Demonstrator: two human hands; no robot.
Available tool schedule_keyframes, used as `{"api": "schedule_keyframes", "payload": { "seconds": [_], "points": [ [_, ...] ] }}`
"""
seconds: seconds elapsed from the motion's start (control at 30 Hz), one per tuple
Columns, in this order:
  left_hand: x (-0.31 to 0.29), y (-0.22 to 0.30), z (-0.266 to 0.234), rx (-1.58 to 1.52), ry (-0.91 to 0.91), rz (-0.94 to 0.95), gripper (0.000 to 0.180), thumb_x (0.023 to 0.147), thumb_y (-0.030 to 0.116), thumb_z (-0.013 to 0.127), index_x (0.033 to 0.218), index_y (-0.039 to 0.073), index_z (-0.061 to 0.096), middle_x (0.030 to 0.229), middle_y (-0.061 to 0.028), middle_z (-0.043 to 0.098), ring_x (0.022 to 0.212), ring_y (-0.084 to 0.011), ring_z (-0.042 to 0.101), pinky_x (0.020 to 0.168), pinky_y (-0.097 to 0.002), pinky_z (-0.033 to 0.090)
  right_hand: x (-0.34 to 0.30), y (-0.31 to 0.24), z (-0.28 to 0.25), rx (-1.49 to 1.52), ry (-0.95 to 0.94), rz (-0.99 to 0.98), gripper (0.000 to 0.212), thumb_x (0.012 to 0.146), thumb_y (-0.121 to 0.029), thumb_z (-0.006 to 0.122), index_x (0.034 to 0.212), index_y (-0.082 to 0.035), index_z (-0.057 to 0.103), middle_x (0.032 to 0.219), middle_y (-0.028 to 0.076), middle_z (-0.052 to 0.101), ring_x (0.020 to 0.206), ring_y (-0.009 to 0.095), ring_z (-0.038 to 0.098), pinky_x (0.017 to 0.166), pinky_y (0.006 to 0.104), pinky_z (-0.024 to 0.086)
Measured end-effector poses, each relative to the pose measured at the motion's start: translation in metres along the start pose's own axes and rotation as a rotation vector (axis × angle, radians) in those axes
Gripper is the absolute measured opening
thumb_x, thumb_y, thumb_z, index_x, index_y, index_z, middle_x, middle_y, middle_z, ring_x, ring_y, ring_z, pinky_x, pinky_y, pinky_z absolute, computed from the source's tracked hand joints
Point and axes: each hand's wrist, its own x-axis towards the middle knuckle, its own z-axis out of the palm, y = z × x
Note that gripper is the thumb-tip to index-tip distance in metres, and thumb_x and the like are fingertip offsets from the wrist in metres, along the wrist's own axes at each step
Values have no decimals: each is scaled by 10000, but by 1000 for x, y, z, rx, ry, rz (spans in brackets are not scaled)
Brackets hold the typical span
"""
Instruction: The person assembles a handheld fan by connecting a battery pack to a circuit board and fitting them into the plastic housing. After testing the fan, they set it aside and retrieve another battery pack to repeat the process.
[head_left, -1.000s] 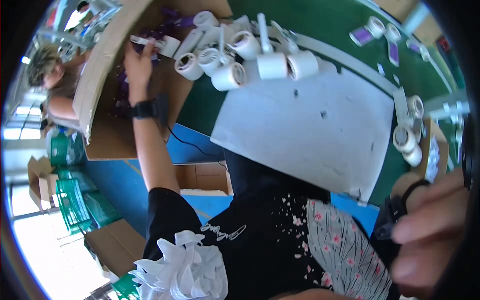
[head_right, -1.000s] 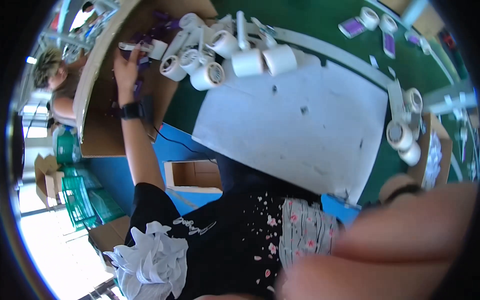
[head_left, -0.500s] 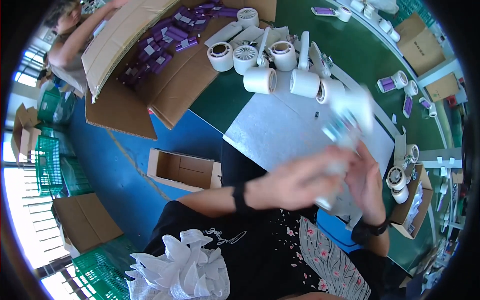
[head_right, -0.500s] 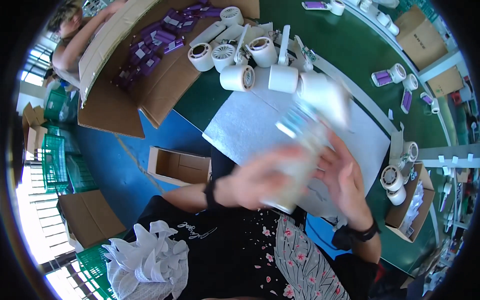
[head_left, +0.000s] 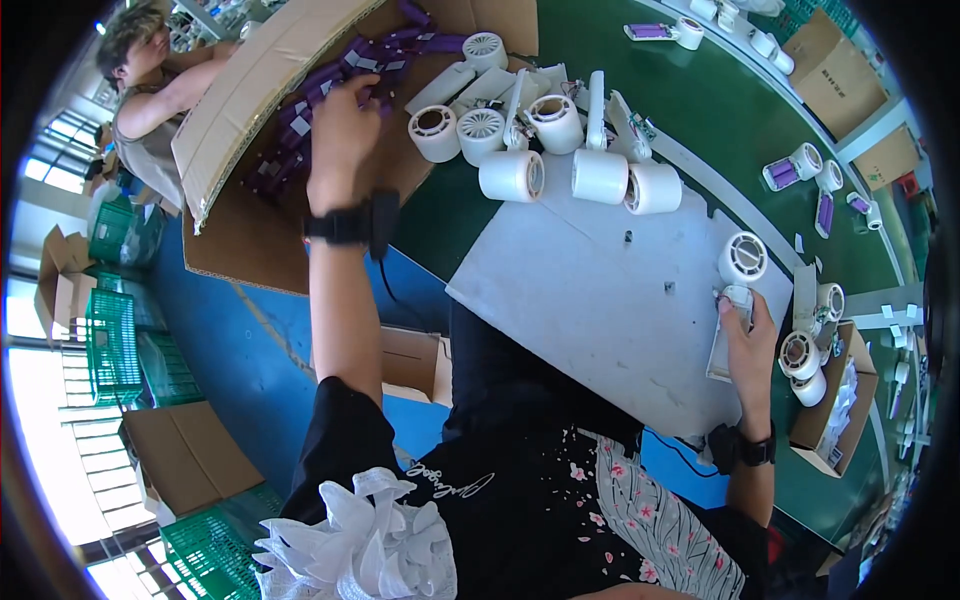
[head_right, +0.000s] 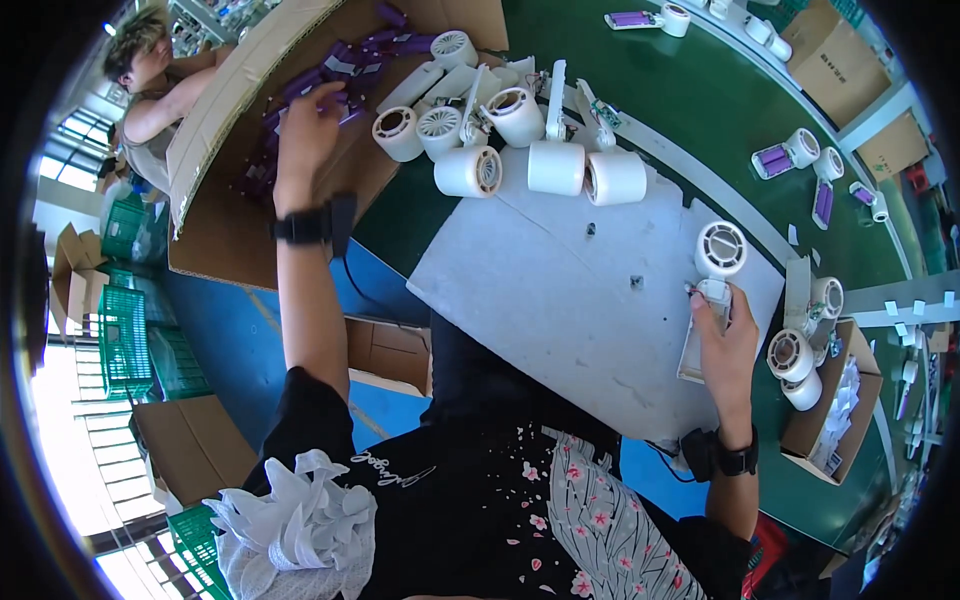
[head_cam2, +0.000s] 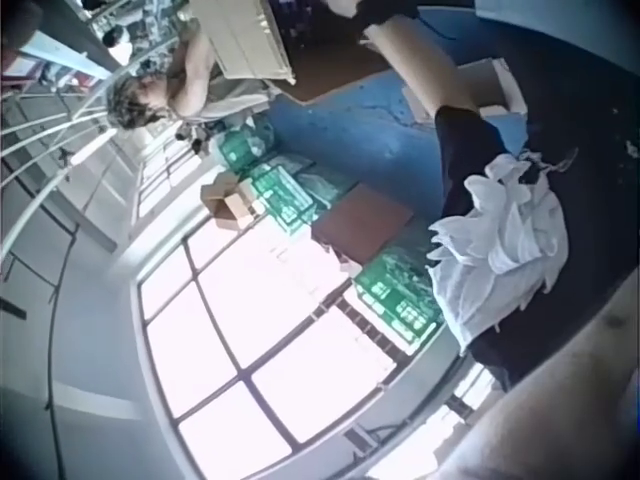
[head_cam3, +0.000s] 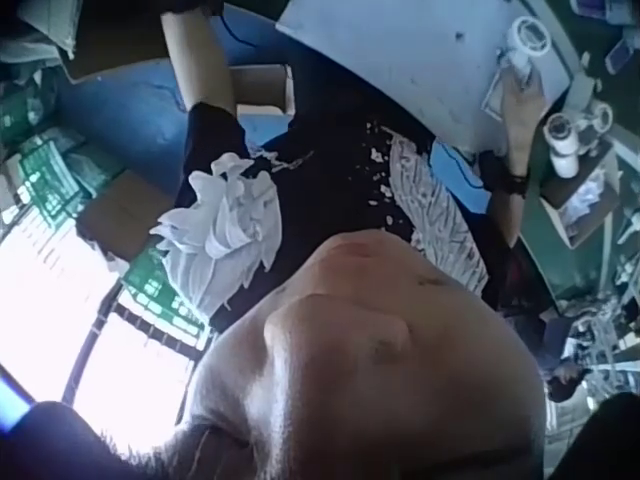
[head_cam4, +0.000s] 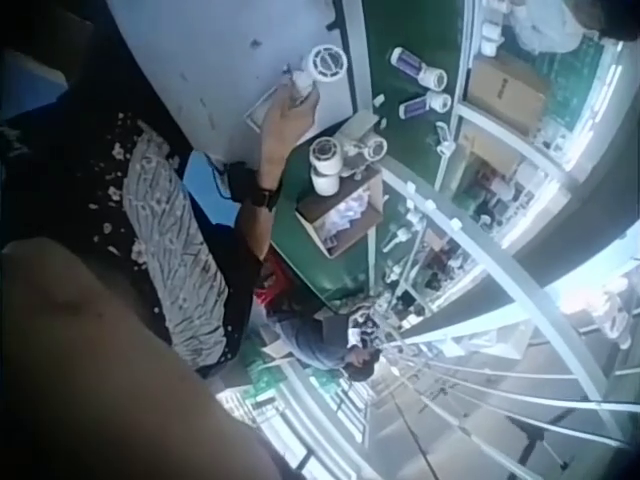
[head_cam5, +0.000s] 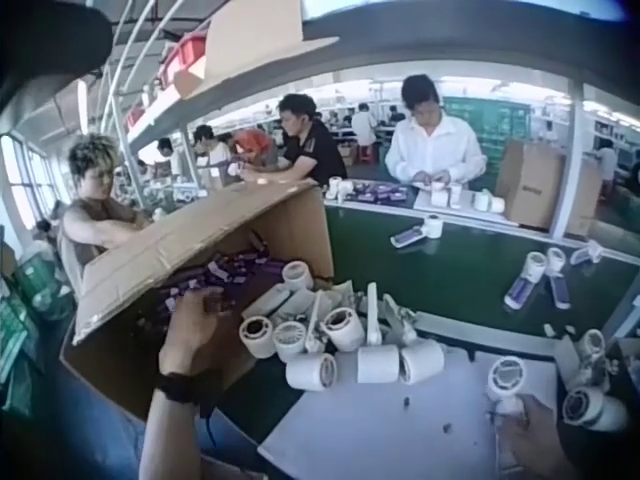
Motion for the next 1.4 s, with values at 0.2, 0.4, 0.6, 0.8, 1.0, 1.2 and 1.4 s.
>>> {"api": "schedule_keyframes", "payload": {
  "seconds": [0.2,0.4,0.6,0.8,1.0,1.2,1.4],
  "points": [
    [53,-56,44,142,-123,-19,292,818,228,684,1089,122,706,1029,-184,682,974,-315,663,859,-388,517,-6,-3,-8,44,-62,109,299,901,-248,650,1018,25,625,766,55,633,675,91,533,601,241,418],
    [45,-75,10,150,186,46,220,882,212,599,1033,116,728,861,-163,700,826,-249,703,756,-359,523,-6,-24,-25,-339,-55,216,281,896,-241,658,1017,11,632,717,68,596,611,104,502,534,264,391],
    [-69,128,-42,-319,105,387,190,935,71,560,1048,-18,684,890,-126,717,803,-224,691,721,-278,527,-11,-14,-24,-86,310,-239,361,766,-247,796,993,-3,658,766,117,646,599,176,585,534,316,460],
    [-127,238,17,-983,-841,687,142,887,59,629,992,-20,684,914,-111,712,828,-175,678,708,-244,510,-10,-27,-13,188,353,-713,439,734,-235,815,1022,28,614,843,104,616,707,223,587,709,282,479],
    [-140,263,96,-1066,-908,543,121,829,24,663,950,21,670,984,-92,682,871,-214,657,712,-284,504,-18,-12,-27,334,94,-85,293,751,-96,784,964,2,610,875,70,624,764,167,580,697,259,454],
    [-135,250,144,-743,-804,899,147,736,5,689,868,42,635,947,-116,611,895,-297,590,786,-376,492,-8,3,-19,269,64,-24,247,721,12,765,910,-26,611,830,48,638,739,160,576,637,272,456],
    [-133,244,152,-848,-846,861,248,687,-42,722,908,59,672,975,-80,598,871,-234,607,765,-322,514,-7,2,-8,-15,111,-367,311,671,10,792,930,-39,627,831,66,656,732,213,579,637,301,481]
  ]
}}
